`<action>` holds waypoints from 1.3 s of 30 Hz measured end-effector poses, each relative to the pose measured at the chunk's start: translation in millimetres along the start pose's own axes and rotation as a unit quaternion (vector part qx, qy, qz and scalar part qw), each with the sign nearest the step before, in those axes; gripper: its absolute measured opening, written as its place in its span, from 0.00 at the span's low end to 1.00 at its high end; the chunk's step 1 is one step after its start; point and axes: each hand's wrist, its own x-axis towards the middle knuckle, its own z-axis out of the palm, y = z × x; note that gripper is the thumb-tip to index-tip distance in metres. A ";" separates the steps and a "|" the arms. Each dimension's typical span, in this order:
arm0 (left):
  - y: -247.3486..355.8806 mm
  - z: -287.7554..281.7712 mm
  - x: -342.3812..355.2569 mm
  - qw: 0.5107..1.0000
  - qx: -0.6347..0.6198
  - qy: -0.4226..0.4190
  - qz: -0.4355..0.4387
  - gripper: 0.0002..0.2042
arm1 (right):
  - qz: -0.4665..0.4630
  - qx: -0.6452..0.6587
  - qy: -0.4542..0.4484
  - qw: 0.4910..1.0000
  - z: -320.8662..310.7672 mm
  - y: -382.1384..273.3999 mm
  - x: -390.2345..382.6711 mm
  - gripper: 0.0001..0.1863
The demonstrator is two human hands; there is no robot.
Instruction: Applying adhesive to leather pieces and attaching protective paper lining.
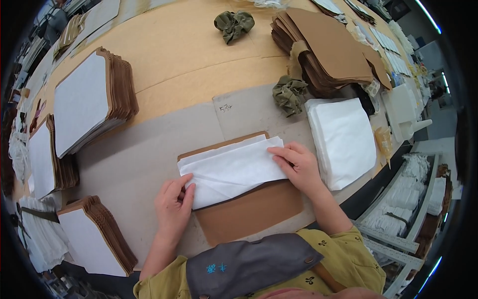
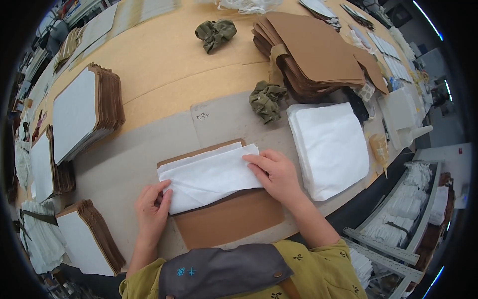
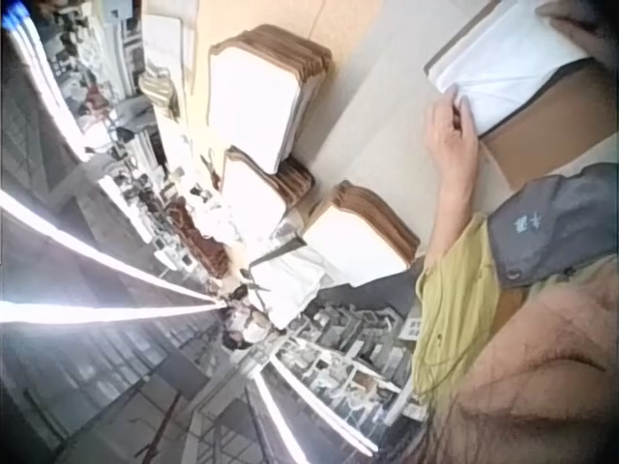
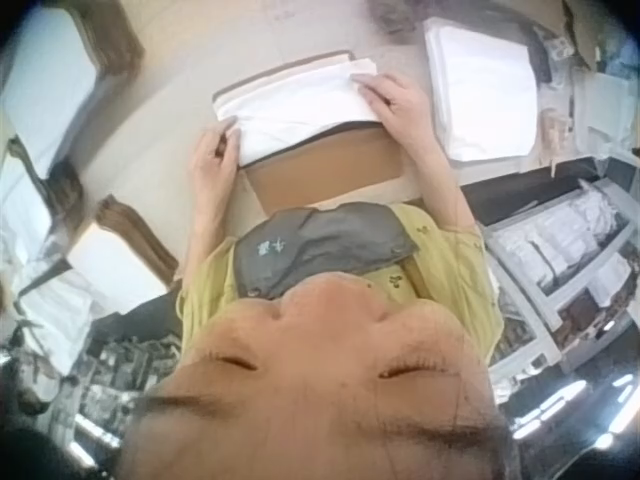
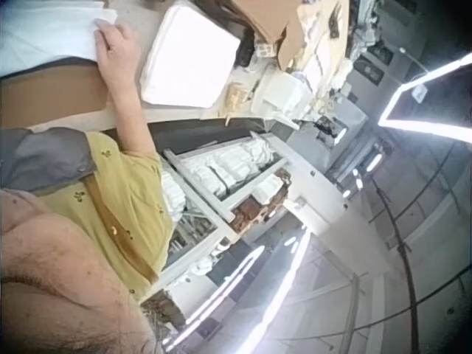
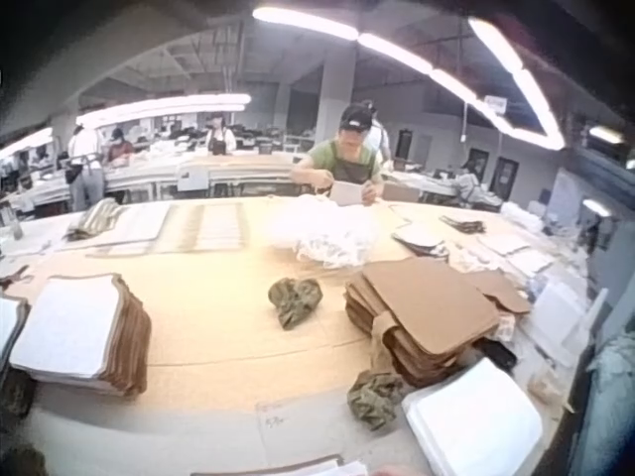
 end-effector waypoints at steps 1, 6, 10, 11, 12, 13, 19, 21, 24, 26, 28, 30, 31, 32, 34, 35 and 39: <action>-0.7 -0.1 -0.3 1.000 0.000 -0.004 -0.004 0.10 | 0.001 -0.002 0.002 1.000 0.0 -0.2 -0.2 0.10; -1.5 3.0 -0.8 1.000 -0.008 0.005 0.004 0.10 | -0.030 -0.012 0.006 0.999 -0.9 1.4 -1.1 0.11; -2.2 2.5 -1.2 1.000 -0.009 0.003 0.000 0.10 | -0.023 -0.019 0.006 1.000 -0.5 2.7 -0.4 0.10; -1.9 2.7 -1.4 1.000 -0.012 0.000 0.005 0.10 | -0.030 -0.020 0.005 0.999 0.4 3.5 0.0 0.10; -1.4 3.0 -1.6 1.000 -0.009 0.003 0.001 0.10 | -0.037 -0.022 0.004 0.999 0.4 4.0 0.1 0.10; -1.4 3.0 -1.9 1.000 -0.004 0.007 -0.005 0.10 | -0.035 -0.024 0.007 0.999 0.7 4.1 -0.1 0.10; 1.1 3.1 -0.1 1.000 0.019 0.011 0.012 0.10 | -0.041 -0.023 0.010 0.999 0.1 5.3 -2.0 0.09; 0.8 3.4 -0.2 1.000 0.020 0.010 0.011 0.10 | -0.040 -0.028 0.009 0.999 -0.2 5.2 -2.1 0.09; 2.3 2.7 -0.4 1.000 0.019 0.012 0.003 0.10 | -0.048 -0.031 0.007 0.998 0.1 5.3 -1.3 0.11; 3.7 1.3 -1.4 1.000 0.019 0.014 -0.006 0.09 | -0.041 -0.032 -0.001 0.999 1.5 5.1 -0.9 0.10; 4.6 -1.5 -2.2 0.999 0.036 0.016 0.002 0.10 | -0.036 -0.028 -0.012 0.999 3.1 3.6 0.2 0.10; 8.5 -1.2 0.5 0.999 0.040 0.012 -0.001 0.10 | 0.003 -0.029 -0.032 0.999 0.5 1.0 1.3 0.09; 9.9 -1.6 1.5 0.999 0.040 0.005 0.000 0.10 | -0.001 -0.019 -0.039 0.999 0.5 1.4 0.9 0.09; 9.4 -2.1 2.5 0.999 0.050 0.011 -0.007 0.10 | -0.017 -0.033 -0.018 0.999 0.0 2.7 1.0 0.10; 6.7 0.0 3.4 1.000 0.027 -0.002 0.008 0.10 | -0.032 -0.052 0.007 0.998 -0.5 4.2 0.8 0.10; 6.3 0.3 2.9 0.999 0.034 0.003 0.002 0.10 | -0.038 -0.043 0.002 0.998 -0.6 3.1 1.3 0.10; 3.1 -1.6 -0.4 1.000 0.000 0.011 -0.018 0.10 | -0.002 -0.026 -0.020 0.999 0.6 -3.3 2.8 0.09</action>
